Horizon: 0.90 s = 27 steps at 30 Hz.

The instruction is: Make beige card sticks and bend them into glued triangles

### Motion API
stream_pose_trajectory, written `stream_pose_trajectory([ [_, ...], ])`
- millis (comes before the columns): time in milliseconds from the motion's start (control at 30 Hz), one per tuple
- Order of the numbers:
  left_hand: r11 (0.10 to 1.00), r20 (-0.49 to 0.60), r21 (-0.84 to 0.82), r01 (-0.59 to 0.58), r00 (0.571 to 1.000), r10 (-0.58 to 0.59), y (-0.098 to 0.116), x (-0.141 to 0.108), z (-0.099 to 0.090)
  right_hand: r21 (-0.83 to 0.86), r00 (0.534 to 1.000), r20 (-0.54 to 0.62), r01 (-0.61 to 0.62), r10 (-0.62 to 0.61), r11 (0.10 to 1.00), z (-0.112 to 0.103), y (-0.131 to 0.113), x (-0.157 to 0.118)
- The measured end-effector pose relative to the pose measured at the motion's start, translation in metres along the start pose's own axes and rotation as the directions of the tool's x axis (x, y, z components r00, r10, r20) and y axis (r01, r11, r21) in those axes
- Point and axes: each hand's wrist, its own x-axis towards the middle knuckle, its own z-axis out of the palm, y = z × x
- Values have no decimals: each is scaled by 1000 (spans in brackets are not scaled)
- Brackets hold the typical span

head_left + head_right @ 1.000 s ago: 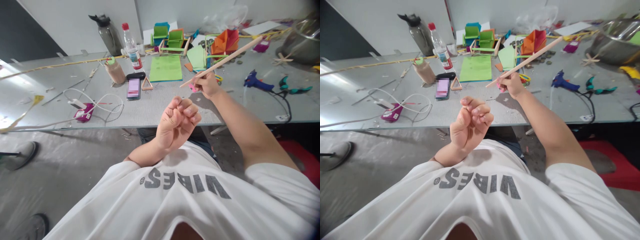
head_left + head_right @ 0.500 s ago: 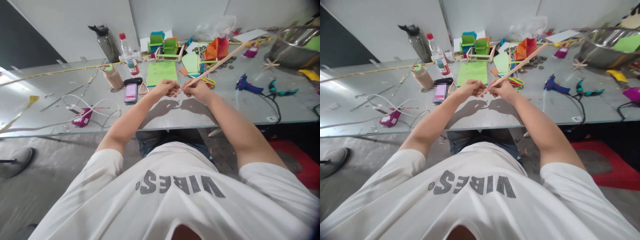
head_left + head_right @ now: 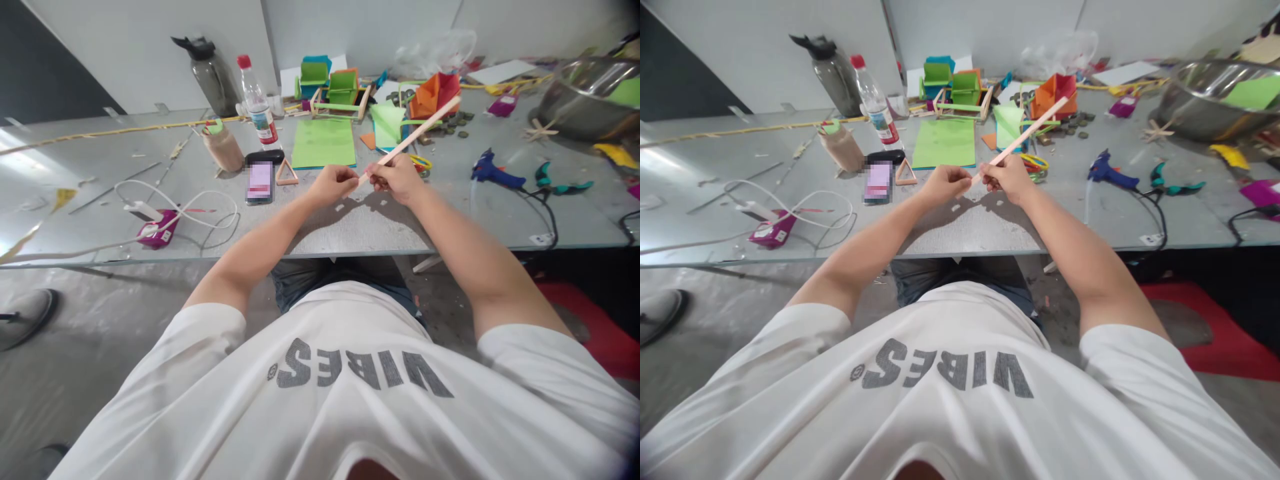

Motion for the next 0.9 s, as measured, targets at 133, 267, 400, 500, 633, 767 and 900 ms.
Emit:
stream_pose_trajectory([
  [133, 996, 24, 84, 15, 1000, -17, -3, -2, 2, -20, 1000, -14, -10, 10, 1000, 3, 0, -2],
  [267, 992, -2, 125, 28, 1000, -28, -4, -6, 1, 18, 999, 7, -53, 53, 998, 8, -7, -8],
  [400, 991, -38, 124, 57, 998, -53, -3, -9, 2, 66, 995, 5, -105, 105, 992, 9, -16, -11],
  [500, 991, -47, 103, 79, 996, -74, -2, -10, 5, 59, 995, 6, -101, 101, 993, 11, -18, -14],
  [633, 997, -55, 20, 77, 996, -76, 4, -13, 8, 38, 997, 32, -68, 67, 997, 18, -19, -18],
  [767, 997, -92, -16, 74, 993, -75, 11, -17, 8, 65, 997, 0, -77, 77, 995, 18, -22, -18],
  [900, 992, -58, -60, 114, 991, -117, 14, -20, 9, 79, 997, -19, -68, 70, 995, 14, -26, -17],
])
